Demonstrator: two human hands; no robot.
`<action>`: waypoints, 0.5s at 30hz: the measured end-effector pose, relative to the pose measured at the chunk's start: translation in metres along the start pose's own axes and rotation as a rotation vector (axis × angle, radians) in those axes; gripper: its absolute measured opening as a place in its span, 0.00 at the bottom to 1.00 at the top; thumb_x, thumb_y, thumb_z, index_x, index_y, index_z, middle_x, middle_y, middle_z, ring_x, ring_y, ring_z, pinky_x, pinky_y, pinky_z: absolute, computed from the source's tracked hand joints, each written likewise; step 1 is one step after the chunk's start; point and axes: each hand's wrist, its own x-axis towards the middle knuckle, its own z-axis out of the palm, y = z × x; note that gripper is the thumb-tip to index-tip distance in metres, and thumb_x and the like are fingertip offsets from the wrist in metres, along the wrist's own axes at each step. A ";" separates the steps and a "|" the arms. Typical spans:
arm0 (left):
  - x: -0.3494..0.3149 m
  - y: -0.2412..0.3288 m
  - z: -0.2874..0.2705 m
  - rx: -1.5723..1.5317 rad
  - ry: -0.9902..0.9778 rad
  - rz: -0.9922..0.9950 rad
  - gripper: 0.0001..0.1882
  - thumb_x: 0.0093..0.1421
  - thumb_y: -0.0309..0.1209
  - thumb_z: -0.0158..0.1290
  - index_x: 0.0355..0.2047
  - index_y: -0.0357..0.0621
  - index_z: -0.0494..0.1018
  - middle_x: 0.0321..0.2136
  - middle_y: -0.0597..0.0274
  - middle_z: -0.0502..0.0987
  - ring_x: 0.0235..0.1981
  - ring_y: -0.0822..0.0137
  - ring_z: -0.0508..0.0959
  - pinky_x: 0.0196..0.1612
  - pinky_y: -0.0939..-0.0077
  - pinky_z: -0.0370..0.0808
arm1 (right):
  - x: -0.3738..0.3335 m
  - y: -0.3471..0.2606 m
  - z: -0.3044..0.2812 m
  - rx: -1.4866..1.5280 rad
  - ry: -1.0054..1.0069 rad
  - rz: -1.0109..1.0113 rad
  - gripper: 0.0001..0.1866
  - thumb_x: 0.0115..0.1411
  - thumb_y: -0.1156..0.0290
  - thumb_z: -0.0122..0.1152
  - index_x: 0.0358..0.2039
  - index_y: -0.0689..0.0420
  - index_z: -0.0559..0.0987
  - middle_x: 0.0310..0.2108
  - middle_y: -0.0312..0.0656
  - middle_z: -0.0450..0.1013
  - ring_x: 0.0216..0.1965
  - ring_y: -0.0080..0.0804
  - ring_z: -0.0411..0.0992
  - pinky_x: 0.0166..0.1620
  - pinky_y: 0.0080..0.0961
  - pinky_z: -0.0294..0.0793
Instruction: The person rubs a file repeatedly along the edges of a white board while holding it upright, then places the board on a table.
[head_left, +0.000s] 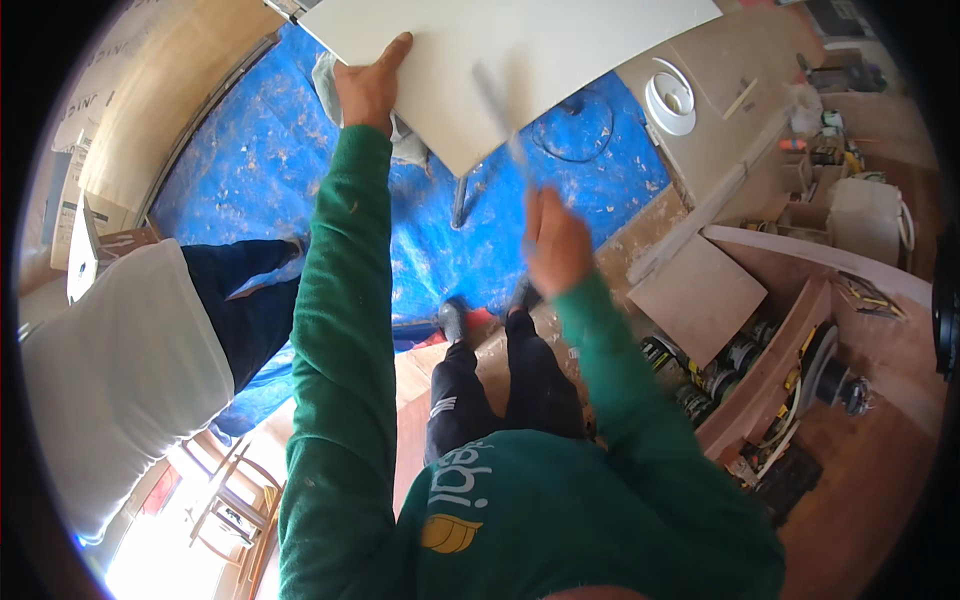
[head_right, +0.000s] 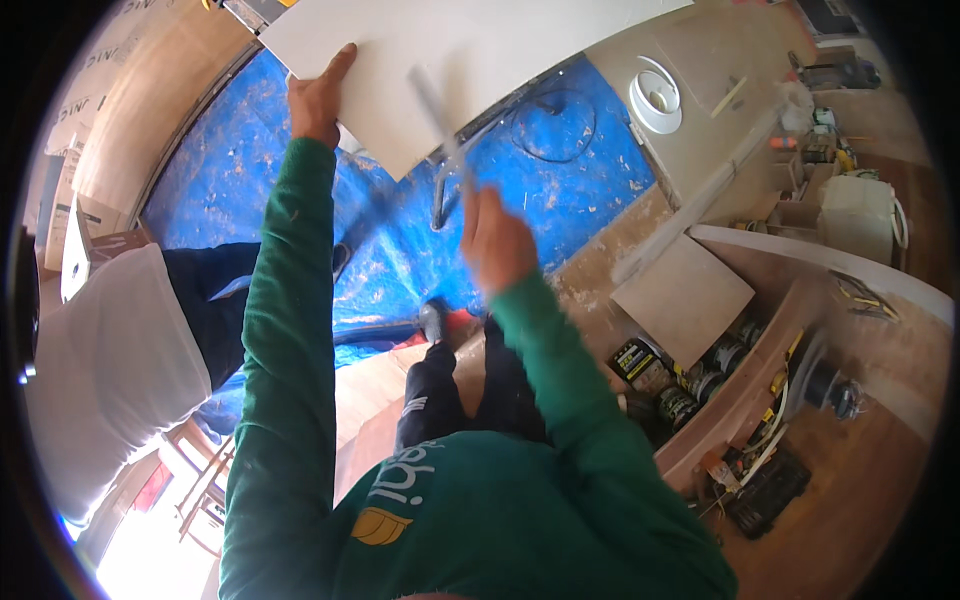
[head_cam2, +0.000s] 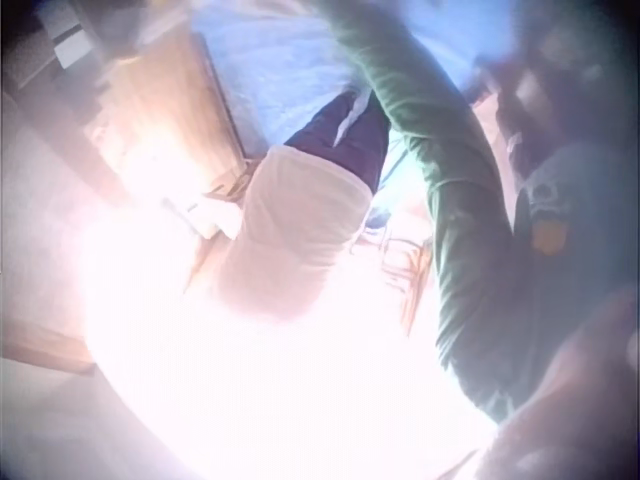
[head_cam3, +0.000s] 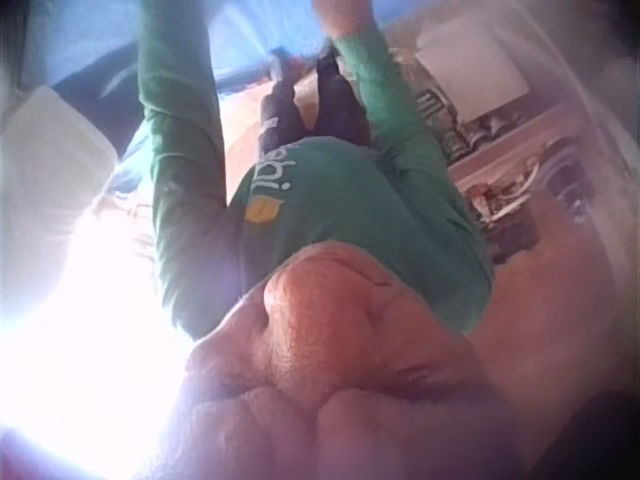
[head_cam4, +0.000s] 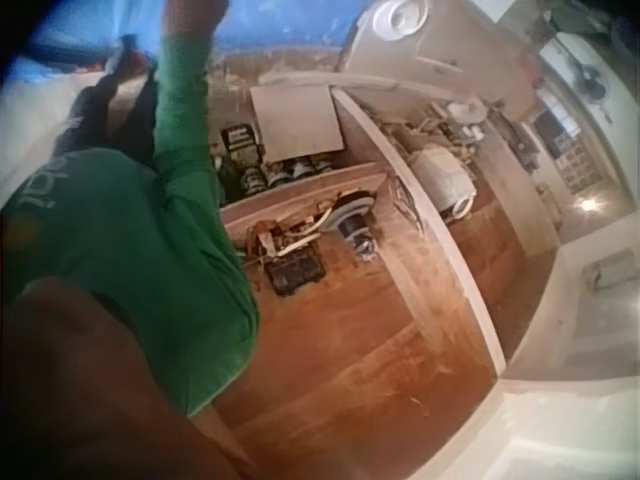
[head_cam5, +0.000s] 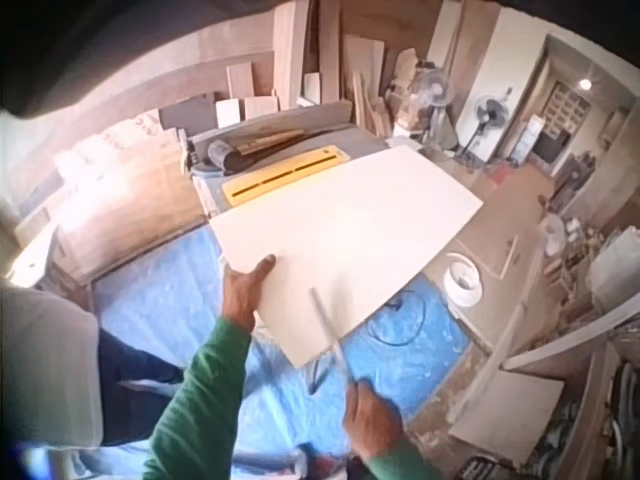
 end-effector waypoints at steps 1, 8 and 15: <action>0.000 -0.002 -0.009 0.002 0.005 0.014 0.22 0.53 0.33 0.65 0.44 0.30 0.75 0.37 0.54 0.80 0.33 0.64 0.81 0.36 0.71 0.78 | -0.038 -0.009 0.003 0.024 -0.077 0.017 0.14 0.69 0.61 0.46 0.32 0.59 0.69 0.17 0.58 0.70 0.23 0.62 0.71 0.22 0.52 0.66; 0.007 -0.005 -0.002 -0.022 -0.033 -0.023 0.22 0.54 0.34 0.65 0.44 0.30 0.75 0.37 0.54 0.80 0.33 0.64 0.80 0.37 0.71 0.77 | 0.035 -0.007 -0.016 -0.001 0.040 -0.019 0.13 0.69 0.62 0.46 0.31 0.58 0.68 0.16 0.57 0.70 0.22 0.62 0.70 0.23 0.53 0.68; 0.004 -0.004 -0.010 0.047 0.000 -0.021 0.22 0.54 0.34 0.64 0.45 0.32 0.75 0.40 0.54 0.80 0.36 0.64 0.80 0.39 0.72 0.77 | -0.010 -0.020 -0.014 -0.029 -0.115 -0.094 0.15 0.69 0.60 0.44 0.32 0.58 0.68 0.16 0.55 0.71 0.20 0.58 0.73 0.22 0.52 0.70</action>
